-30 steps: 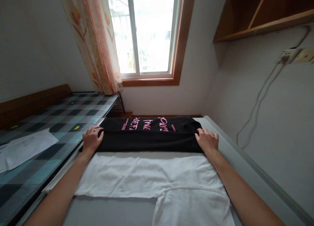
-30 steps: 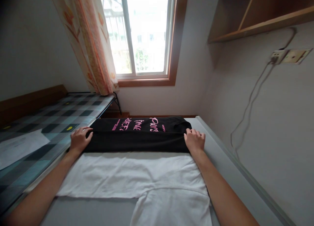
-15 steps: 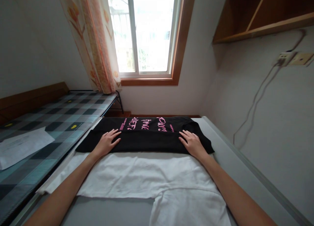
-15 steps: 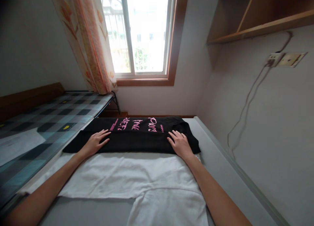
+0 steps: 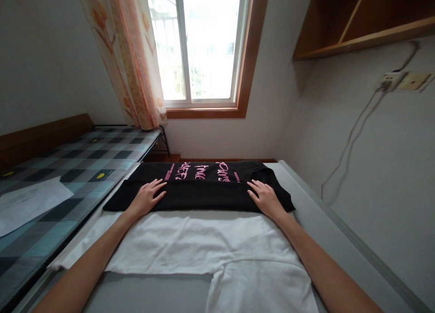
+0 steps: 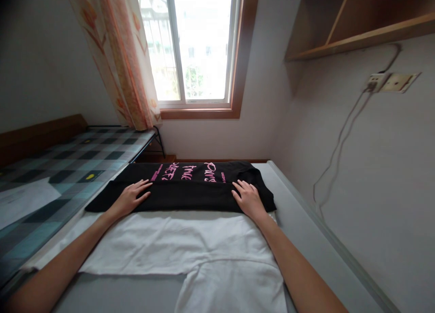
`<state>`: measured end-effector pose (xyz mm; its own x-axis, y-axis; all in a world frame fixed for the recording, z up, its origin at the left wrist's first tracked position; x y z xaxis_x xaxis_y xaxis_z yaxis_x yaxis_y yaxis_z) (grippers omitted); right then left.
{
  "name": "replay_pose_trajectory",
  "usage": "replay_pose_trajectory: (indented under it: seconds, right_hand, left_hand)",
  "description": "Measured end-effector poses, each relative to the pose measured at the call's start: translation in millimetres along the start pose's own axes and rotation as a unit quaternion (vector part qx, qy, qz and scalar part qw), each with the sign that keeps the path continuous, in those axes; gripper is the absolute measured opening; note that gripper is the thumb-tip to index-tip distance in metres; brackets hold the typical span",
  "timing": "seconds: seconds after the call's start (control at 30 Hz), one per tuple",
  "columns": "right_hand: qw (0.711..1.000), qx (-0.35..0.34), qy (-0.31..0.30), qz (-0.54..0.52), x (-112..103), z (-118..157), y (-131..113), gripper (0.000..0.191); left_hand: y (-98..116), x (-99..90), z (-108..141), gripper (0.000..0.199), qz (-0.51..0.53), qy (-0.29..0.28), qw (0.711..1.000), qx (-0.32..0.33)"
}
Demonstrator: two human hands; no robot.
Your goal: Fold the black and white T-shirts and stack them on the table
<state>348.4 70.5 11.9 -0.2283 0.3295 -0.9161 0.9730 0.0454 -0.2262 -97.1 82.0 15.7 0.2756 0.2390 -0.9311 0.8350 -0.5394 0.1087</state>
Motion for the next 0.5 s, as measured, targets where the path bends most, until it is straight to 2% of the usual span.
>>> replay_pose_trajectory:
  seconds: [0.3, 0.5]
  right_hand:
    - [1.0, -0.011, 0.007, 0.021, -3, 1, -5, 0.047]
    - [0.999, -0.014, 0.017, 0.037, -14, -4, -13, 0.046]
  left_hand:
    - [0, 1.8, -1, 0.051, -0.005, -0.009, 1.0, -0.001]
    - [3, -2.3, -4, 0.05, -0.027, -0.019, 0.999, -0.01]
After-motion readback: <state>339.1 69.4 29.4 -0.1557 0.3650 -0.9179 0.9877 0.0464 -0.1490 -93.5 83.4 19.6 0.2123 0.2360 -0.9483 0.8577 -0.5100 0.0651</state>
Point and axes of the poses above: each hand's wrist, its own z-axis away from the middle knuckle, its own x-axis out of the palm, y = z × x, the point moved 8 cm from there along -z, towards the middle knuckle, and after that the axes turned 13 degrees about x, right-handed, at the moved point
